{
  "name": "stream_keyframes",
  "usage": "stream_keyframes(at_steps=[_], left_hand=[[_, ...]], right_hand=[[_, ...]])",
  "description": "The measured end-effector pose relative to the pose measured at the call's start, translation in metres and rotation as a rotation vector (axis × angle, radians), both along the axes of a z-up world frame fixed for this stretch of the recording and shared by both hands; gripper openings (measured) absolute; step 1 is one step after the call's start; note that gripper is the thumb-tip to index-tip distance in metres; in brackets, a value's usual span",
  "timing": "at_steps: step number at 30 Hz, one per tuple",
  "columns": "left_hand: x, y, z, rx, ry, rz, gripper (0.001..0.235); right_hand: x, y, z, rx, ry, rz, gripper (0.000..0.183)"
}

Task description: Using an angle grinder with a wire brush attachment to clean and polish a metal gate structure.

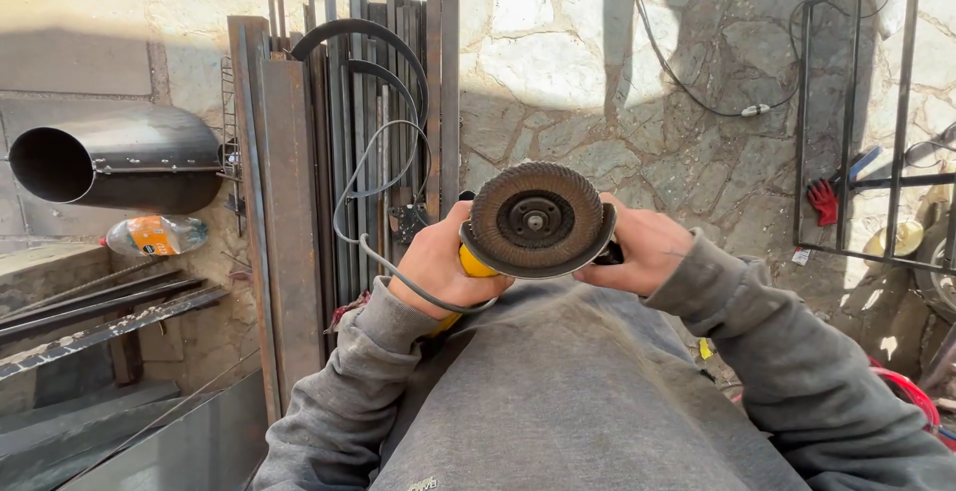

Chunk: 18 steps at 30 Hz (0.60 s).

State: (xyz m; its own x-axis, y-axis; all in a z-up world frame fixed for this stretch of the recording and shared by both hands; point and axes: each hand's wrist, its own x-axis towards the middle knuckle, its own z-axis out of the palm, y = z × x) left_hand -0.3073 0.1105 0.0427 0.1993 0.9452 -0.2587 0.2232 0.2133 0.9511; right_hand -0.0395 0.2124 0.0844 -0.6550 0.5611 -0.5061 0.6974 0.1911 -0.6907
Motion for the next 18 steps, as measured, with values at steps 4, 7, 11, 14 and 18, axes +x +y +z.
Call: stream_keyframes(at_steps=[4, 7, 11, 14, 18], left_hand=[[-0.004, 0.000, -0.008, -0.116, 0.092, 0.031, 0.073], [-0.007, -0.020, -0.029, -0.348, 0.055, 0.005, 0.065], [-0.025, -0.009, -0.080, -0.246, -0.012, 0.062, 0.073], [-0.027, -0.030, -0.106, -0.473, 0.008, 0.118, 0.077], [-0.036, -0.043, -0.173, -0.515, -0.106, 0.238, 0.074]], right_hand=[[0.037, -0.013, -0.095, 0.009, 0.137, 0.151, 0.037], [0.053, -0.028, -0.144, -0.806, 0.117, -0.226, 0.040], [0.006, -0.014, -0.178, -0.752, 0.336, -0.257, 0.057], [-0.024, -0.026, -0.201, -0.491, 0.252, -0.080, 0.079], [-0.057, -0.001, -0.239, -1.132, -0.280, -0.114, 0.065]])
